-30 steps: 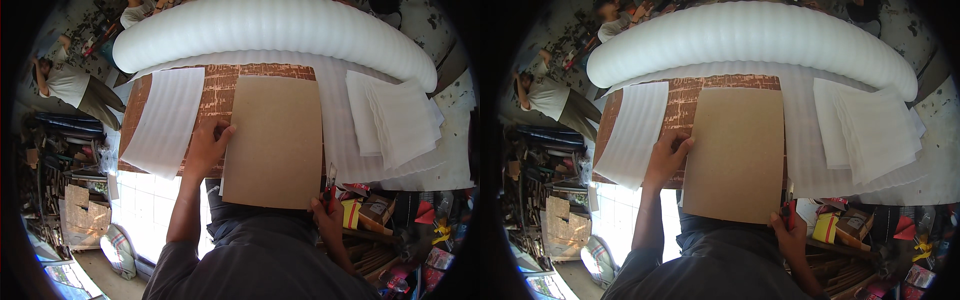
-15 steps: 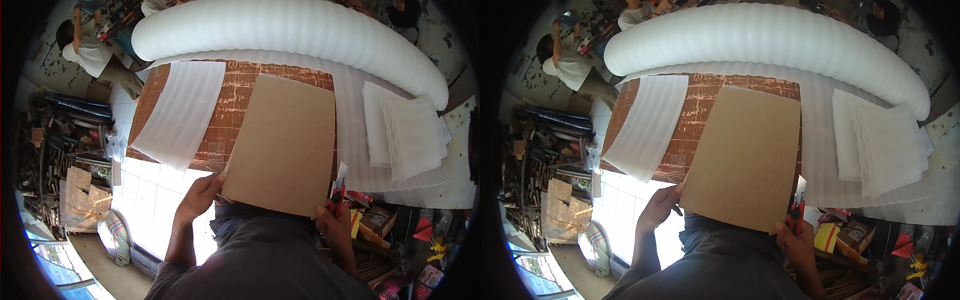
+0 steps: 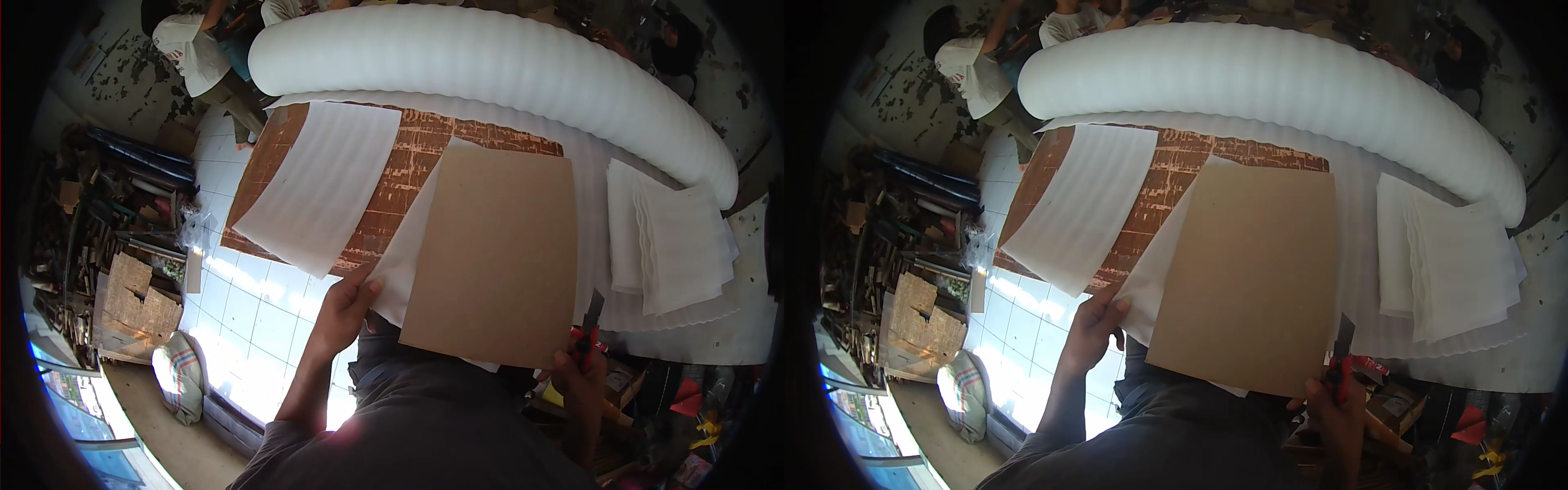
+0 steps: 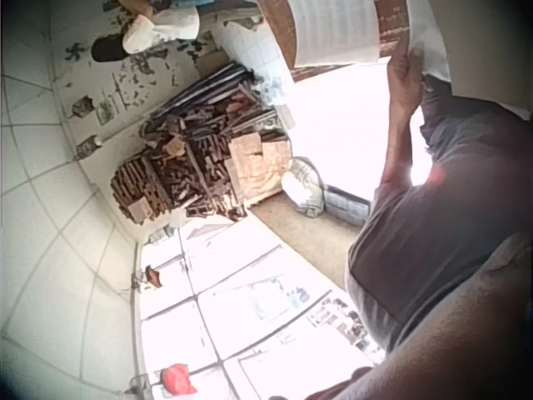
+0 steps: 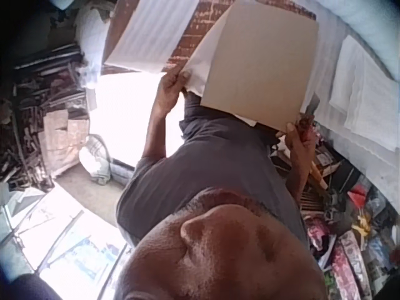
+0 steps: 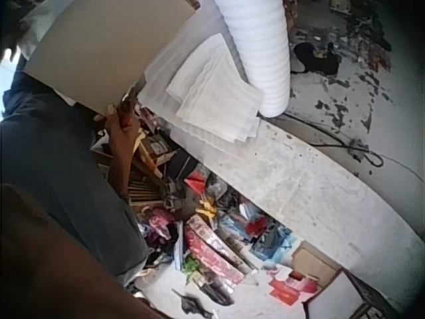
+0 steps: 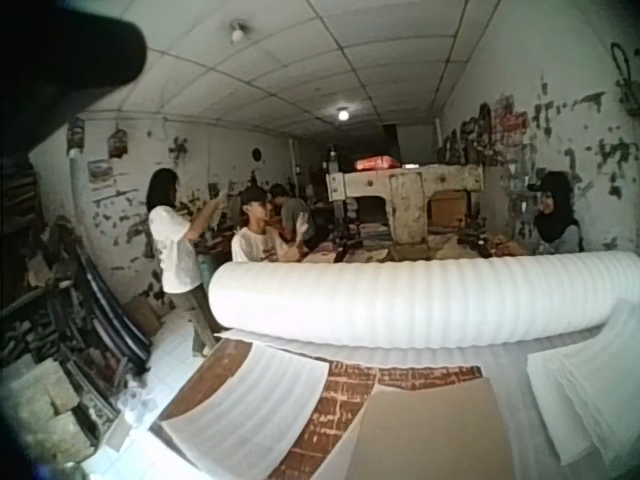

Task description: The person cuts foam sheets from a roll using a cardboard template and a utility knife, then gathers and aligns the cut sheets by hand.

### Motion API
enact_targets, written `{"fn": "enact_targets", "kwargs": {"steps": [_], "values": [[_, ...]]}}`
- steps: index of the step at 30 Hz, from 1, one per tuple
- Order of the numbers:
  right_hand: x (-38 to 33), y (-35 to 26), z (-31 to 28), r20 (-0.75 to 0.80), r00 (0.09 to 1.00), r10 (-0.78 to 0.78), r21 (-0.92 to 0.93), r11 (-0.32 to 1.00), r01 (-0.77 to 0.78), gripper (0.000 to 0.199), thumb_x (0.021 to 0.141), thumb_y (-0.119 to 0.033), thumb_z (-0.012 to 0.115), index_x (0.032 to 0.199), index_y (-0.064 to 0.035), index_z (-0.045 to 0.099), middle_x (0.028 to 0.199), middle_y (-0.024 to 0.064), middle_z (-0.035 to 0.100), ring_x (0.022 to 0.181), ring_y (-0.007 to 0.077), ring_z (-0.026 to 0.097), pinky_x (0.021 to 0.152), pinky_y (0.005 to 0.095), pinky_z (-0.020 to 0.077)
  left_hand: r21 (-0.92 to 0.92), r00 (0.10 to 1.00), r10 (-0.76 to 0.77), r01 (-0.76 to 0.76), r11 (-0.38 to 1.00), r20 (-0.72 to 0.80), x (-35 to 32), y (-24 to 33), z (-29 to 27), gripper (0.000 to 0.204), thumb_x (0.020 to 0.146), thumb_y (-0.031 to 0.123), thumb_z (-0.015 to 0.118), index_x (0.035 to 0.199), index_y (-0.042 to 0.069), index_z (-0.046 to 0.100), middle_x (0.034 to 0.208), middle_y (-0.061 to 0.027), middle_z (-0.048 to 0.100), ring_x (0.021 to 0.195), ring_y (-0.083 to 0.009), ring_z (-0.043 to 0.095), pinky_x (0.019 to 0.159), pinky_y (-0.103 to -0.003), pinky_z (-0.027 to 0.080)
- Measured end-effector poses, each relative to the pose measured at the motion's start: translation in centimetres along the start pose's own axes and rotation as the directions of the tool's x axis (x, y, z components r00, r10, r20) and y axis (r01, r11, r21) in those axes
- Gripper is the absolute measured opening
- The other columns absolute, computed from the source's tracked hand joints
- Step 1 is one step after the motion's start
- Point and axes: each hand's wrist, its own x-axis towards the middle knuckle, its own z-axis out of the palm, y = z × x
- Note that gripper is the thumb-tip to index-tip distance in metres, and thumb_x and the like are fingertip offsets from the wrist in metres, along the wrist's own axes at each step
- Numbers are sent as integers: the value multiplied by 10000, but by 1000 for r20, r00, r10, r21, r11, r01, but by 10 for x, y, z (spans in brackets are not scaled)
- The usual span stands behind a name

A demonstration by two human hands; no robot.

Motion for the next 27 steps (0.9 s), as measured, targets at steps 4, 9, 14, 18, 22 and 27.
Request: {"fn": "enact_targets", "kwargs": {"steps": [4,9,14,18,22,27], "values": [[8,14,-19,-31,991,-128,92,987,130,332,958,-156,706,1225,30,637,737,94,706,478,28,437,455,211,333,209,978,160,-130,969,-135,-6,23,-26,368,1111,154,541,1417,-38,608,885,-48,686,667,-83,597,533,-251,496],[20,19,-27,-62,991,-120,136,982,127,251,951,-142,713,1127,24,643,725,90,688,473,34,431,455,214,333,291,861,360,-263,920,-360,-15,43,-79,375,1108,260,576,1337,-27,655,874,-29,690,645,-65,581,506,-226,454],[35,28,-20,-32,995,-90,125,988,94,277,1007,-227,698,1155,-2,636,761,68,671,534,70,552,461,213,357,215,787,380,-314,925,-487,-3,48,-130,352,1088,253,590,1318,-7,643,808,-2,656,595,-44,541,474,-214,408],[49,26,-1,-52,997,-56,96,993,61,249,1021,-243,676,1086,-6,635,716,41,634,471,50,449,435,229,298,254,759,341,-236,938,-555,29,41,-167,318,1078,243,602,1263,-12,644,756,3,627,567,-44,524,468,-214,397],[52,23,7,38,998,-46,59,997,44,243,1034,-248,655,1013,-7,629,663,16,590,431,42,373,418,247,249,399,746,316,-74,914,-586,57,27,-209,308,1055,181,595,1286,-14,659,735,-28,637,537,-69,524,462,-241,415],[47,23,16,1,999,-37,26,999,37,234,1042,-236,643,993,-8,629,663,16,593,420,33,368,411,242,250,518,731,334,32,854,-595,68,26,-225,299,1035,145,587,1274,-6,685,723,-60,650,516,-92,538,466,-268,452]]}}
